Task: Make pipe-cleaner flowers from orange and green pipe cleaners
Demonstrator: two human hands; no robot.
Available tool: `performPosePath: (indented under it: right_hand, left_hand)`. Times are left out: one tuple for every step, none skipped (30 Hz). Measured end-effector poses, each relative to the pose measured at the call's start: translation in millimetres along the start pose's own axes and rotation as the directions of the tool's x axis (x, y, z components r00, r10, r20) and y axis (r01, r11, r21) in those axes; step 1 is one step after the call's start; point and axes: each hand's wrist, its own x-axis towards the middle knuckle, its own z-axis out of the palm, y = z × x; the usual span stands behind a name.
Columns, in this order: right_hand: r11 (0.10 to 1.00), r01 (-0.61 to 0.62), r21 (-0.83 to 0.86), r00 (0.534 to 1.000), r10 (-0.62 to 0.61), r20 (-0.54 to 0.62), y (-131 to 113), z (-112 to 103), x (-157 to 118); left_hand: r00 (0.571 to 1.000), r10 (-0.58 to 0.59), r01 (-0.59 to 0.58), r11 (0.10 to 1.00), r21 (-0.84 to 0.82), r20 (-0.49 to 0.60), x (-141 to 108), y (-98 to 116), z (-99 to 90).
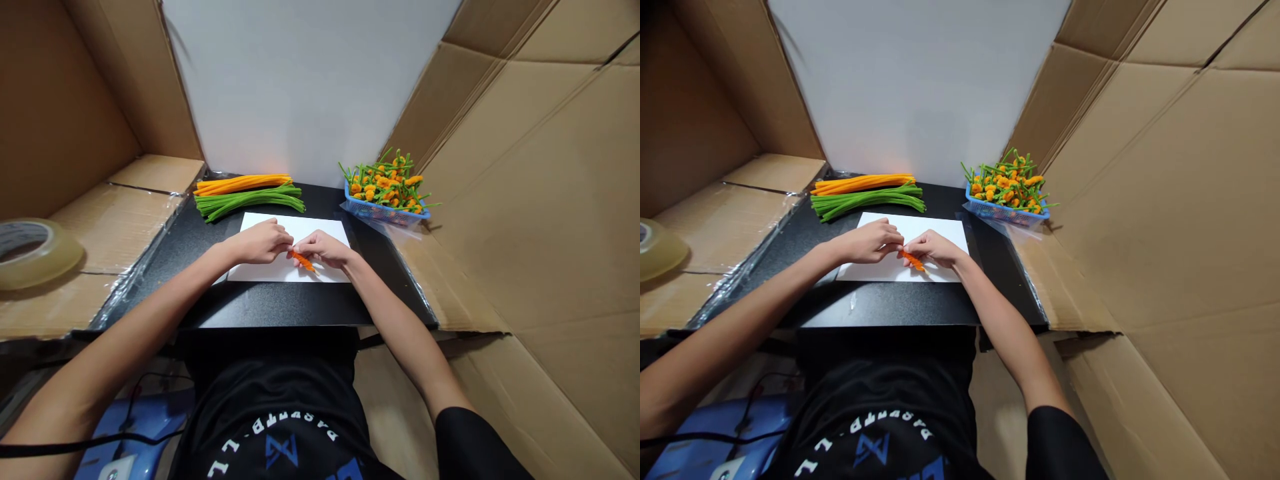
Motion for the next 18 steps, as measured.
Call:
performPosePath:
  right_hand:
    - [1.000,-0.009,0.003,1.000,0.009,0.027,-0.4,-1.5,-0.7]
    - [1.000,-0.020,0.011,0.998,0.019,0.053,-1.1,-3.0,-1.5]
    - [0.999,-0.031,0.023,0.997,0.029,0.075,-2.2,-4.3,-2.4]
    - [0.998,-0.041,0.037,0.995,0.037,0.089,-3.5,-5.5,-3.4]
    - [0.998,-0.048,0.051,0.995,0.043,0.090,-5.0,-6.7,-4.3]
    - [0.997,-0.050,0.062,0.996,0.045,0.076,-6.5,-8.0,-5.3]
    - [0.997,-0.045,0.070,0.998,0.042,0.047,-8.0,-9.3,-6.3]
    - [0.997,-0.036,0.074,0.999,0.035,0.008,-9.3,-10.8,-7.1]
    - [0.997,-0.023,0.076,0.999,0.026,-0.037,-10.1,-12.3,-7.8]
    - [0.997,-0.007,0.076,0.997,0.013,-0.080,-10.5,-13.8,-8.1]
    - [0.997,0.014,0.076,0.993,-0.005,-0.121,-10.4,-15.0,-8.0]
    - [0.997,0.042,0.068,0.987,-0.030,-0.160,-9.7,-15.8,-7.2]
    - [0.996,0.075,0.051,0.978,-0.064,-0.198,-8.5,-16.1,-6.0]
    - [0.993,0.112,0.022,0.966,-0.104,-0.238,-7.0,-15.8,-4.2]
    - [0.989,0.149,-0.014,0.950,-0.147,-0.277,-5.5,-15.0,-2.0]
    - [0.982,0.180,-0.054,0.931,-0.188,-0.314,-4.0,-13.7,0.1]
    - [0.975,0.203,-0.088,0.912,-0.221,-0.345,-2.7,-12.3,2.1]
    - [0.970,0.217,-0.109,0.898,-0.242,-0.367,-2.0,-10.9,3.6]
  left_hand:
    - [1.000,-0.001,0.000,1.000,-0.007,-0.007,-0.2,0.0,0.4]
    - [1.000,-0.004,0.004,1.000,-0.015,-0.016,-0.5,-0.3,0.7]
    - [1.000,-0.010,0.010,1.000,-0.022,-0.025,-1.0,-1.0,1.0]
    - [0.999,-0.020,0.020,0.999,-0.026,-0.034,-1.6,-2.1,1.2]
    - [0.999,-0.034,0.033,0.999,-0.025,-0.043,-2.4,-3.7,1.3]
    - [0.997,-0.051,0.050,0.999,-0.017,-0.054,-3.3,-5.9,1.3]
    - [0.995,-0.071,0.071,0.997,-0.003,-0.067,-4.3,-8.5,1.1]
    - [0.992,-0.096,0.098,0.995,0.016,-0.086,-5.4,-11.4,0.7]
    - [0.986,-0.123,0.128,0.991,0.036,-0.110,-6.6,-14.7,0.3]
    - [0.978,-0.154,0.163,0.985,0.054,-0.141,-7.8,-17.9,-0.1]
    - [0.967,-0.185,0.199,0.978,0.068,-0.174,-8.9,-21.1,-0.4]
    - [0.954,-0.215,0.235,0.969,0.079,-0.207,-9.9,-24.0,-0.4]
    - [0.941,-0.241,0.267,0.960,0.087,-0.236,-10.6,-26.3,-0.3]
    - [0.930,-0.261,0.293,0.951,0.095,-0.259,-11.2,-28.2,0.1]
    - [0.922,-0.273,0.310,0.945,0.102,-0.273,-11.5,-29.4,0.7]
    - [0.919,-0.279,0.319,0.941,0.109,-0.279,-11.6,-30.0,1.4]
    - [0.917,-0.281,0.322,0.940,0.114,-0.282,-11.5,-30.1,2.1]
    - [0.918,-0.279,0.322,0.940,0.116,-0.283,-11.3,-29.9,2.5]
